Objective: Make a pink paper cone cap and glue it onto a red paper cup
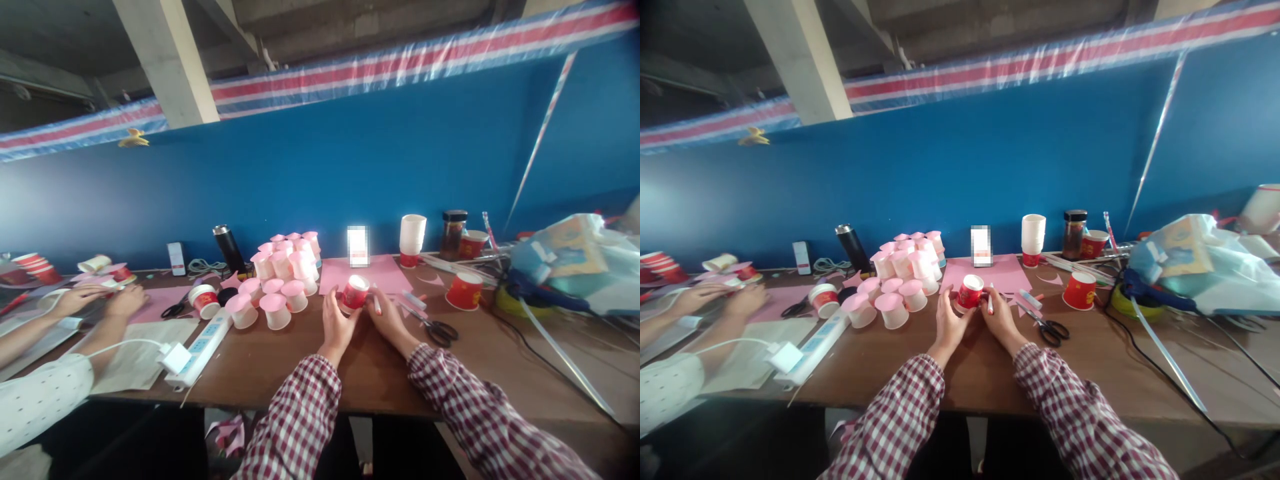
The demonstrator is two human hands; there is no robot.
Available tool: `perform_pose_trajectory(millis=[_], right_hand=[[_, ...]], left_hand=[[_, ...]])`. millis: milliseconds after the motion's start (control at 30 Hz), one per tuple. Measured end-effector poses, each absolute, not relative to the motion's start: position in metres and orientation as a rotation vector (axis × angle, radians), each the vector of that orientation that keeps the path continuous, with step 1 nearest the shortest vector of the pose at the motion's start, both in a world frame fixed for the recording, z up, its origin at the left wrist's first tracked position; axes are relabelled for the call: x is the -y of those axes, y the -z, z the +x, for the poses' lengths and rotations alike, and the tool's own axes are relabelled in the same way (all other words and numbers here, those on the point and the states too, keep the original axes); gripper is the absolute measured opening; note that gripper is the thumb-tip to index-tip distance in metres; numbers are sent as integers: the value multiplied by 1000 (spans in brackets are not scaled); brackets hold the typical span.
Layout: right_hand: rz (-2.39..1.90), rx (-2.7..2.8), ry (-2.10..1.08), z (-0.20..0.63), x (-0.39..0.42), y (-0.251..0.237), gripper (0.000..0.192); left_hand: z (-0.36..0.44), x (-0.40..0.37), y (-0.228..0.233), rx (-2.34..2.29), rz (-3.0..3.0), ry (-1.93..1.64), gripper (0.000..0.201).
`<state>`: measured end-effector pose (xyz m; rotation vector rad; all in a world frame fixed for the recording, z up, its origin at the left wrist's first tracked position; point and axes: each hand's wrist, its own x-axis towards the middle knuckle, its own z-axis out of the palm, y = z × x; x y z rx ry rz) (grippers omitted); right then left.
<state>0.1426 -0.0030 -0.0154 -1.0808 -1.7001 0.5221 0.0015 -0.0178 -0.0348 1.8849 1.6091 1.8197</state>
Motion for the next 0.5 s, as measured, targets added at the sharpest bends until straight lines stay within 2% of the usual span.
perform_pose_trajectory(millis=[367,500], right_hand=[[-1033,1690,-513,141,-4,24,20],[-1034,1682,-510,142,-3,24,21]], left_hand=[[4,22,32,-1714,2093,-1780,64],[4,26,27,-1703,2166,-1739,54]])
